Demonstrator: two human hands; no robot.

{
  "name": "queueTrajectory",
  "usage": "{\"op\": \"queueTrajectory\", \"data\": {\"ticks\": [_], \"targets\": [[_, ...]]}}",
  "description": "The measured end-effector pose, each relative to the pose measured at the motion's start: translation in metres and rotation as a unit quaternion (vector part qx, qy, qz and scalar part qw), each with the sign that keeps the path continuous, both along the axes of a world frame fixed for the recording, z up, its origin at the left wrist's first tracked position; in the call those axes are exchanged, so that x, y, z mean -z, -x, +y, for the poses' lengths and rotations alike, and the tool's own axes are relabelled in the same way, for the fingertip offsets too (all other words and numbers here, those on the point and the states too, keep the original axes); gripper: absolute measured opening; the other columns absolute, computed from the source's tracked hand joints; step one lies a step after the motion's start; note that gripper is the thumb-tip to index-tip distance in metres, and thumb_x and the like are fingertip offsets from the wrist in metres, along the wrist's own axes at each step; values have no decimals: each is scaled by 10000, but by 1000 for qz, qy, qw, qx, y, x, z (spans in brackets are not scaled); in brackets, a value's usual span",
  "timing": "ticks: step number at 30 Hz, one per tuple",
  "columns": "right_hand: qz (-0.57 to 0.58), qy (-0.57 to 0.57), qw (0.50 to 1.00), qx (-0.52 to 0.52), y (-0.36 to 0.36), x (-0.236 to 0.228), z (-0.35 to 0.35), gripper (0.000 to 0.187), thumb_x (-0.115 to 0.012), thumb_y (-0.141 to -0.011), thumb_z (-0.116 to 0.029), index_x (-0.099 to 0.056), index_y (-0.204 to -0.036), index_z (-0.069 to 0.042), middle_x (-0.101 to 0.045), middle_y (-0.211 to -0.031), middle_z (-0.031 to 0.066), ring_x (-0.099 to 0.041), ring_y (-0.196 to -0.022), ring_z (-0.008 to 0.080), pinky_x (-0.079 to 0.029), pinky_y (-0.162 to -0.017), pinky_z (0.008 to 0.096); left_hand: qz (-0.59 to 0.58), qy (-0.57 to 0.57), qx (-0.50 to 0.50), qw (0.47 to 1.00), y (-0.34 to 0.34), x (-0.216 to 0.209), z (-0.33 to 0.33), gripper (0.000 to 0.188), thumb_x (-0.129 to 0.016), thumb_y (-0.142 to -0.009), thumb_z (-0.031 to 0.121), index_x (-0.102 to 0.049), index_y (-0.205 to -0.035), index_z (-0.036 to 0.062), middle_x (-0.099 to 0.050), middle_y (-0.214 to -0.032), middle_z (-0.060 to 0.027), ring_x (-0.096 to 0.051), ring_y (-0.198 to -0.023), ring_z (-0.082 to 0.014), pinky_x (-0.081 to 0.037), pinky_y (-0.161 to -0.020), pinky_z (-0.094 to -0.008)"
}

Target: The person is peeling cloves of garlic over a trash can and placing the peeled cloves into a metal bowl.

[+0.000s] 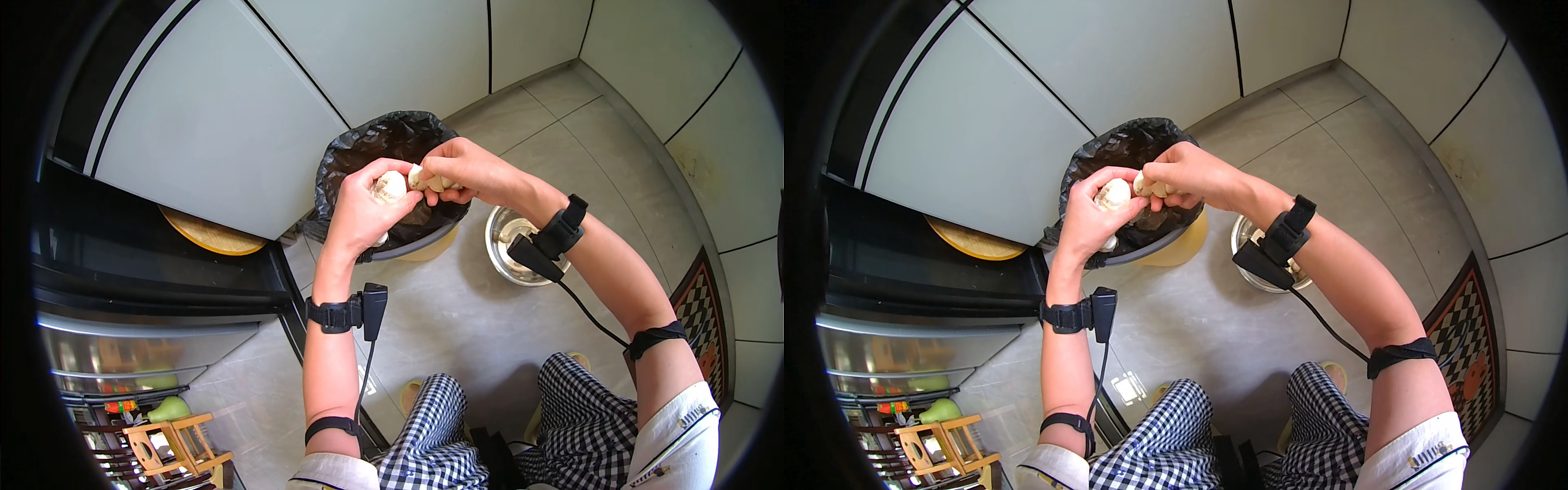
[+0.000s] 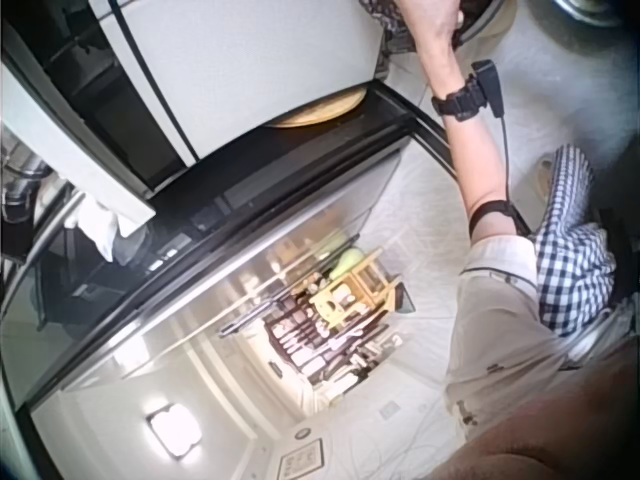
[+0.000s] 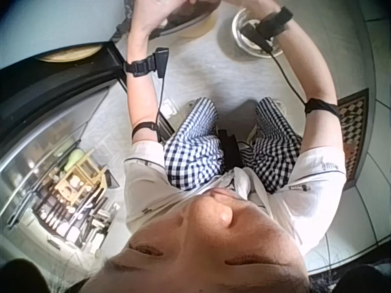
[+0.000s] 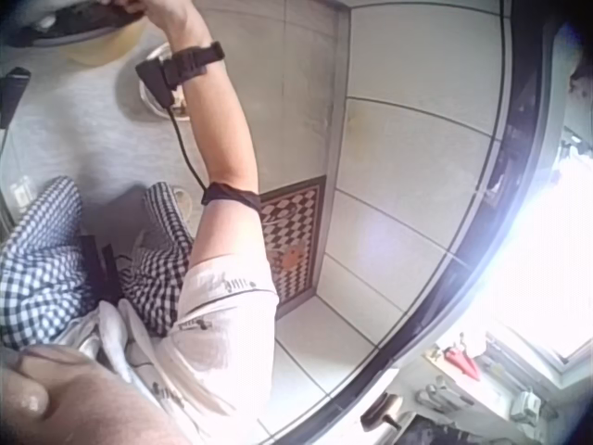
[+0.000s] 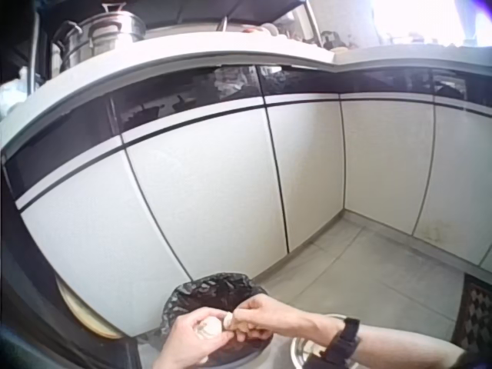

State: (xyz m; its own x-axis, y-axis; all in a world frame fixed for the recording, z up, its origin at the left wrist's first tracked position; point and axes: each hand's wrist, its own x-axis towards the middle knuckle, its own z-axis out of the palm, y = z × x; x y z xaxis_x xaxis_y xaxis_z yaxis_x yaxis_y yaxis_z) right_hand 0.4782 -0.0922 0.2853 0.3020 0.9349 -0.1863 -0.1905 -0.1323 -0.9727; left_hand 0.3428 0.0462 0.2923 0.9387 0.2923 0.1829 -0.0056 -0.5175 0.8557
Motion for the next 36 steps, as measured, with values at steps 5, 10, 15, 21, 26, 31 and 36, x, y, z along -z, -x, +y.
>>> {"op": "queueTrajectory", "data": {"ticks": [5, 10, 15, 21, 26, 31, 36], "targets": [[-117, 42, 992, 21, 3, -4, 1, 243, -654, -749, -241, -659, -786, -1, -614, -643, 50, -485, -522, 56, -349, -445, 215, 1, -14, -15, 1000, -1, 3, 0, 214, -723, -754, 60, -664, -958, 30, -660, -861, 0, -590, -788, -70, -492, -720, -245], [-241, 41, 968, 47, 7, 1, 3, 290, -696, -692, -240, -663, -818, 19, -637, -664, 73, -580, -591, 108, -443, -537, 259, -12, 65, -1, 998, -2, 8, 4, 201, -717, -737, 53, -671, -930, 17, -668, -842, -4, -592, -755, -64, -497, -686, -235], [-312, 9, 947, 69, 8, 13, 7, 347, -702, -677, -215, -659, -888, 57, -659, -728, 122, -628, -670, 172, -491, -612, 314, 25, 105, -28, 994, -2, 2, 5, 177, -727, -751, 74, -676, -910, 15, -665, -841, -1, -591, -752, -63, -495, -694, -235], [-351, 1, 934, 69, 8, 2, 8, 267, -700, -738, -166, -640, -909, 31, -621, -750, 53, -525, -641, 98, -422, -560, 262, -22, 61, -34, 997, -4, 5, 5, 160, -728, -766, 87, -670, -899, 20, -661, -827, -6, -588, -744, -63, -491, -694, -237], [0, -20, 999, -35, -1, -2, 3, 220, -661, -878, -220, -618, -897, -5, -601, -724, 37, -346, -502, 12, -226, -432, 191, -47, 31, -31, 998, -2, 3, 9, 170, -692, -765, 50, -667, -932, 27, -644, -836, 10, -576, -765, -55, -477, -695, -226], [-19, -17, 1000, 4, 0, 2, 3, 245, -681, -879, -235, -589, -875, -8, -609, -722, 48, -342, -494, 18, -219, -426, 194, -21, 24, -19, 999, -4, 2, 5, 151, -694, -761, 48, -650, -905, 35, -645, -798, 2, -570, -721, -55, -475, -658, -227], [-33, 8, 999, 14, 2, -1, 3, 219, -706, -861, -217, -613, -872, -19, -595, -699, 33, -338, -491, 17, -210, -435, 200, -9, 6, -5, 1000, -1, 1, 8, 164, -709, -755, 42, -633, -900, 32, -628, -802, 11, -566, -738, -55, -479, -675, -225]]}}
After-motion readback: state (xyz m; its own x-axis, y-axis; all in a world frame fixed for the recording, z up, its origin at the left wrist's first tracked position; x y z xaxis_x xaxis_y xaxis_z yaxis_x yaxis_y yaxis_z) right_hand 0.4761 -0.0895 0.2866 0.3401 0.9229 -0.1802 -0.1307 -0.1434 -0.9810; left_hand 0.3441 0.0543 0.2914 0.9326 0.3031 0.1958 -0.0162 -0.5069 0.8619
